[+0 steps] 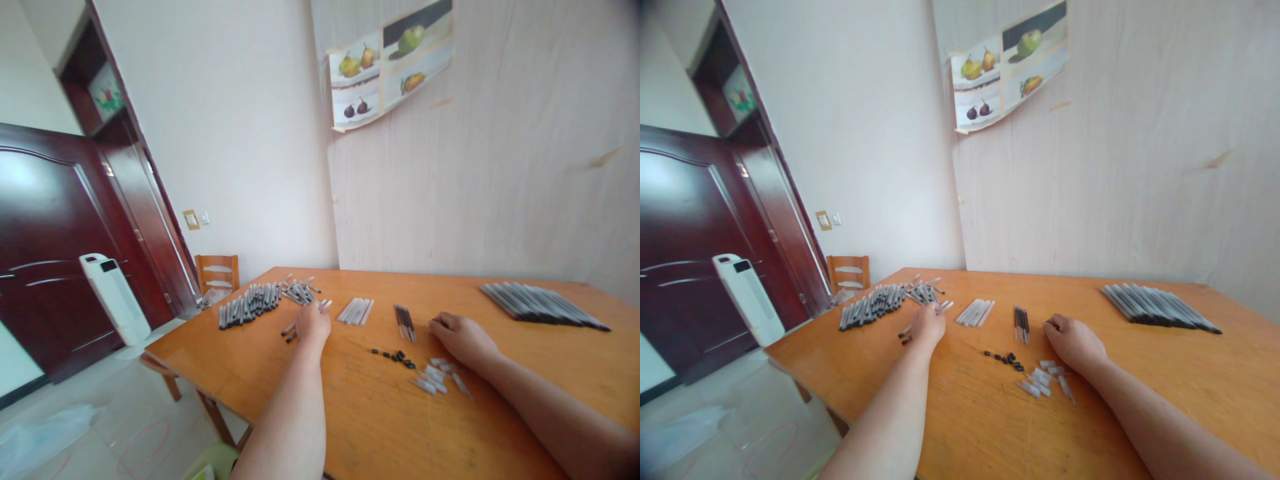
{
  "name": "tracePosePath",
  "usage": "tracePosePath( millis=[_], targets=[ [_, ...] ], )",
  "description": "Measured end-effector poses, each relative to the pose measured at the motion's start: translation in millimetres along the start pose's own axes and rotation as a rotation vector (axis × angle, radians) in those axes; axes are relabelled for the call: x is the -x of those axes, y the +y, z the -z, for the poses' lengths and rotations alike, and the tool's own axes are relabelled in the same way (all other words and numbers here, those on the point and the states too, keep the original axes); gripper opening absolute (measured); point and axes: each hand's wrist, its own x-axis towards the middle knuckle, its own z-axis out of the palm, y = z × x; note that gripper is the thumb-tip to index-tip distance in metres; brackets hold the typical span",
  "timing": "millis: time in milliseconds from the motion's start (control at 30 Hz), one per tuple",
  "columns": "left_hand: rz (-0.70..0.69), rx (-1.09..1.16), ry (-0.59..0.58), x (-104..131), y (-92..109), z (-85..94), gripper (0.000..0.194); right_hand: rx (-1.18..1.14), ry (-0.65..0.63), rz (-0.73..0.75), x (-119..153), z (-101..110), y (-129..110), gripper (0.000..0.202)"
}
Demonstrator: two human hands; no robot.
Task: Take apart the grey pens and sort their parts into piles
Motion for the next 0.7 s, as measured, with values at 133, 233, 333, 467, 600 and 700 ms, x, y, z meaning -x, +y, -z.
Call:
tracePosePath(
  millis=[133,233,333,467,600,700],
  targets=[
    [0.096,-0.188,0.062,2.8,-1.4,8.0,0.028,0.004,0.019,0.011,2.3,1.9,-1.9,0.032],
    [0.120,-0.268,0.051,4.6,0.4,6.5,0.029,-0.004,0.024,0.021,3.3,2.6,-1.9,0.033],
    [0.122,-0.301,0.023,4.7,2.3,4.1,0.029,-0.006,0.015,0.030,2.4,1.5,0.5,0.033],
    [0.103,-0.299,-0.006,4.6,5.0,3.8,0.027,-0.015,0.025,0.040,-0.4,-1.8,6.0,0.032],
    [0.084,-0.284,-0.012,5.1,6.4,2.3,0.027,-0.040,0.056,0.053,-2.1,-4.0,10.1,0.028],
    [0.072,-0.260,-0.035,4.7,5.3,-0.4,0.027,-0.046,0.057,0.054,-2.4,-4.8,11.6,0.028]
  ],
)
